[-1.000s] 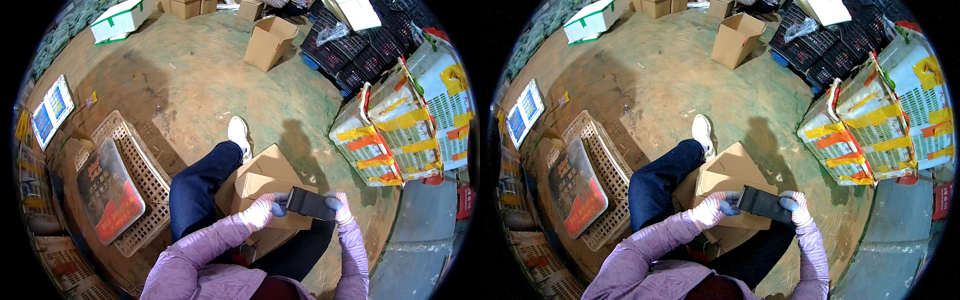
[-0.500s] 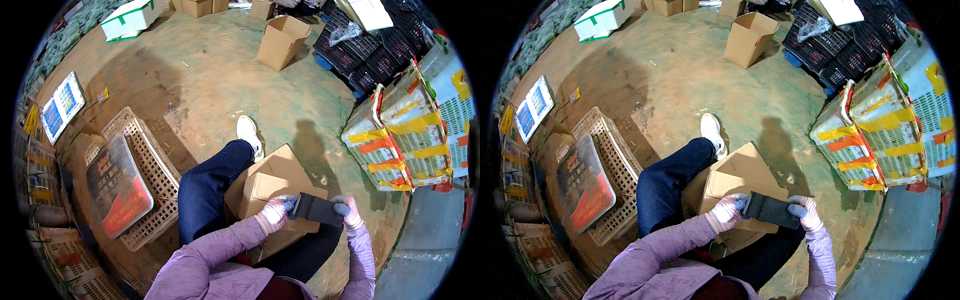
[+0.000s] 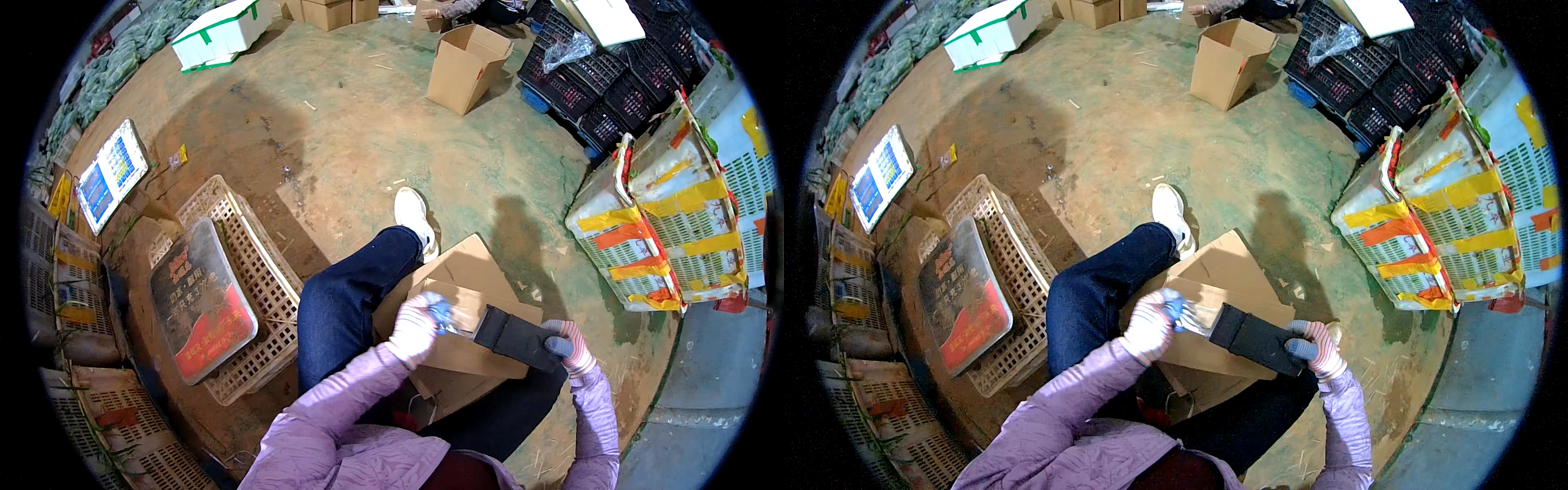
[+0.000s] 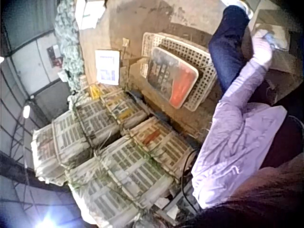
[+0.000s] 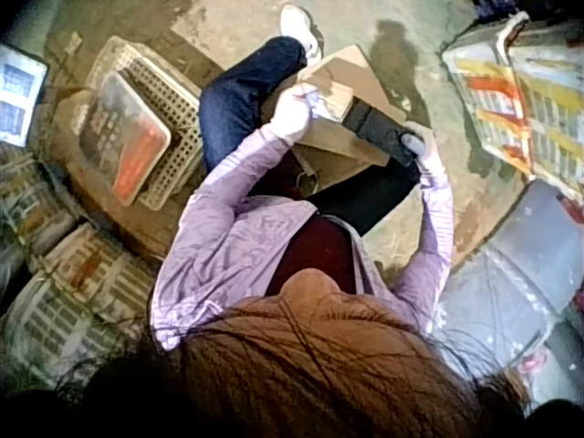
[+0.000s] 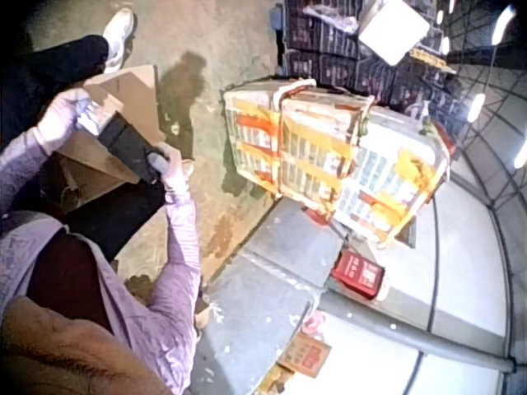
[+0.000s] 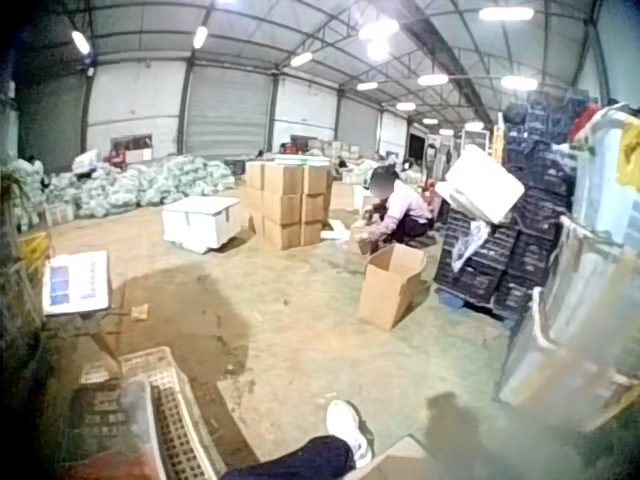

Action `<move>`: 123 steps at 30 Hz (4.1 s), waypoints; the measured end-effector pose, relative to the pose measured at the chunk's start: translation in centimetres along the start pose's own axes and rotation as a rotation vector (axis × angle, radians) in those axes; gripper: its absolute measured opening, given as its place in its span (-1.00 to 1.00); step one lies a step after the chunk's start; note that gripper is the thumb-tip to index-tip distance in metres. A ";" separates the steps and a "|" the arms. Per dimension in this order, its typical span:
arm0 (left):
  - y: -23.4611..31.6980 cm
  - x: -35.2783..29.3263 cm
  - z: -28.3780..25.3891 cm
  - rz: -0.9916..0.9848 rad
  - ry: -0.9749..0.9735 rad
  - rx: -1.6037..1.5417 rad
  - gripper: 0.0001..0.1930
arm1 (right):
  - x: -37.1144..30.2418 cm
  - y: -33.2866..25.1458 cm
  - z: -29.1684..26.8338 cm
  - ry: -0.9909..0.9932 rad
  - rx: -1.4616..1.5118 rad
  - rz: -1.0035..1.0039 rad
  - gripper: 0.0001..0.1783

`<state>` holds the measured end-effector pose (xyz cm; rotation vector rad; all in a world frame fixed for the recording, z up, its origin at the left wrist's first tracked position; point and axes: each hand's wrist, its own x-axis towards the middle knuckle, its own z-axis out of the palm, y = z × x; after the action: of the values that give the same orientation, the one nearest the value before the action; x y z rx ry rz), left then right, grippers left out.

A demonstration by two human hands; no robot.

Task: The person assembles cardboard boxes by hand, folding the flaps and securing the bottom with a tape dispenser.

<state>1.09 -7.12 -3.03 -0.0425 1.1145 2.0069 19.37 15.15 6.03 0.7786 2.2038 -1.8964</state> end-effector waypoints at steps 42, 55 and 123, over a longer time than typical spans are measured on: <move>-4.9 3.6 -8.9 -0.533 0.274 1.294 -0.48 | 1.3 -4.0 2.8 0.052 -0.131 -0.038 -0.71; -3.4 -2.9 -7.4 0.258 -0.263 0.914 -0.08 | 1.3 -3.3 2.8 0.052 -0.117 -0.066 -0.69; -0.3 0.9 6.2 0.719 -1.240 2.106 -0.22 | 4.0 13.6 -6.7 0.311 -0.842 0.712 -0.55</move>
<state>2.74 -2.02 0.17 2.3612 1.6706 0.0062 23.68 23.78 -6.32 1.4313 2.1295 -0.4797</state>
